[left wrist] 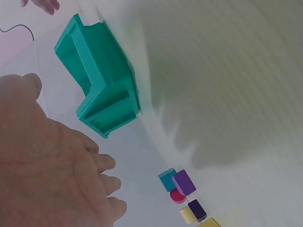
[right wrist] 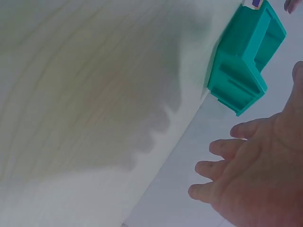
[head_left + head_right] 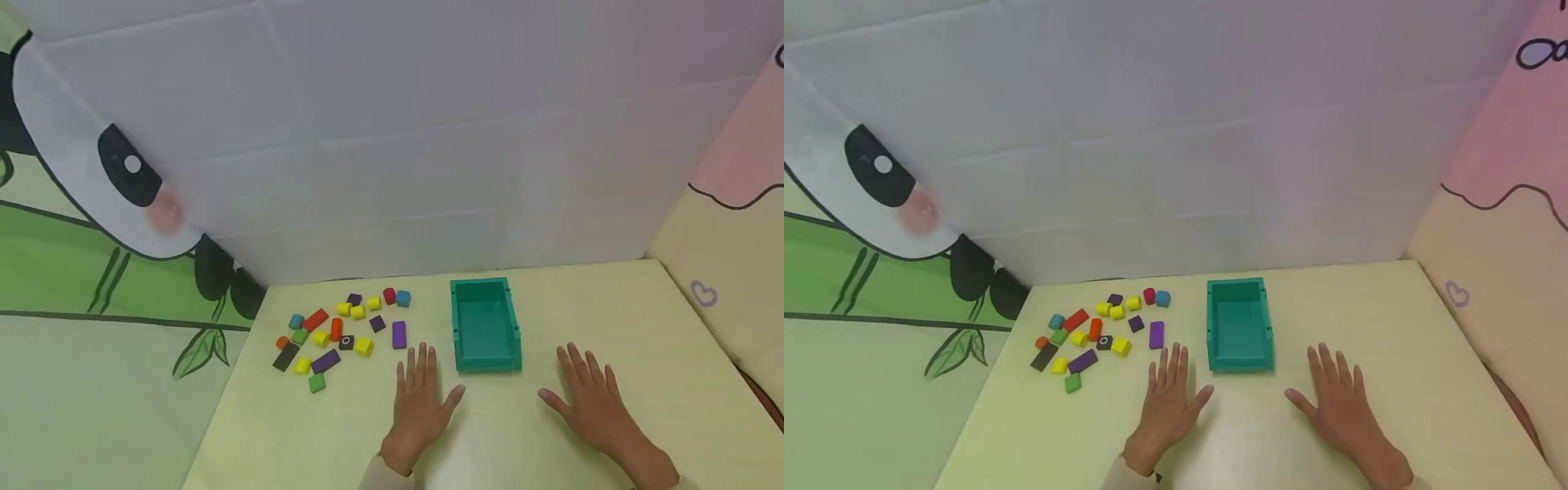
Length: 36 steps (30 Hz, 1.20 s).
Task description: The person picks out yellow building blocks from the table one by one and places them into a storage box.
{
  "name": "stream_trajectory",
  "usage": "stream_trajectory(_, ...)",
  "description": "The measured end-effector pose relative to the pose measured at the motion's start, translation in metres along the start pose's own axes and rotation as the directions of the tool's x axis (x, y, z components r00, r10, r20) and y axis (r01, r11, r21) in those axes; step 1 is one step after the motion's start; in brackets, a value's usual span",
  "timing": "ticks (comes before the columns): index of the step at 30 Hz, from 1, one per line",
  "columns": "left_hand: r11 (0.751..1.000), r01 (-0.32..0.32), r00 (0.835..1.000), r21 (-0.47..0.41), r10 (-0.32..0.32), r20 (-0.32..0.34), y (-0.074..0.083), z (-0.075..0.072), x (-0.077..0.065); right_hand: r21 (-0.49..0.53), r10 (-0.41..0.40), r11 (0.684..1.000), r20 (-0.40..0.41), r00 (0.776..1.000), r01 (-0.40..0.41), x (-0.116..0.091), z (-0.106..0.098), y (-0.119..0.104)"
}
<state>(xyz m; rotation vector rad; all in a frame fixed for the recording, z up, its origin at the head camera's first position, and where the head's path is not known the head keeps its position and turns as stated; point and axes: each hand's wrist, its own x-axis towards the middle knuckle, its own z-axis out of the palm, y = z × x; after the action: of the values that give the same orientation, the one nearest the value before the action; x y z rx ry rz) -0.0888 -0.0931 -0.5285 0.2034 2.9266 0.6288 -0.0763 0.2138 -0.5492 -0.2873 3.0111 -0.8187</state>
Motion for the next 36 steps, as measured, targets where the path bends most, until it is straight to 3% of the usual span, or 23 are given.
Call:
stream_trajectory(8,1.000,0.022,1.000,0.002,-0.022,-0.004,-0.003,0.002,-0.003,0.020,-0.009,1.000,-0.017,1.000,0.009,-0.002,0.001,-0.012)
stream_trajectory(23,0.999,0.043,0.996,0.013,-0.041,-0.081,-0.017,0.006,-0.002,-0.020,0.030,0.999,-0.022,0.999,-0.030,0.002,-0.001,-0.017)
stream_trajectory(30,0.998,0.059,0.992,-0.009,-0.059,-0.111,-0.024,-0.001,0.000,0.012,0.004,1.000,-0.063,0.998,-0.003,0.007,0.002,-0.023)
stream_trajectory(36,0.997,0.069,0.978,-0.040,-0.075,-0.193,-0.031,-0.011,0.007,0.064,0.017,0.998,-0.100,0.995,-0.011,0.023,0.000,-0.036)
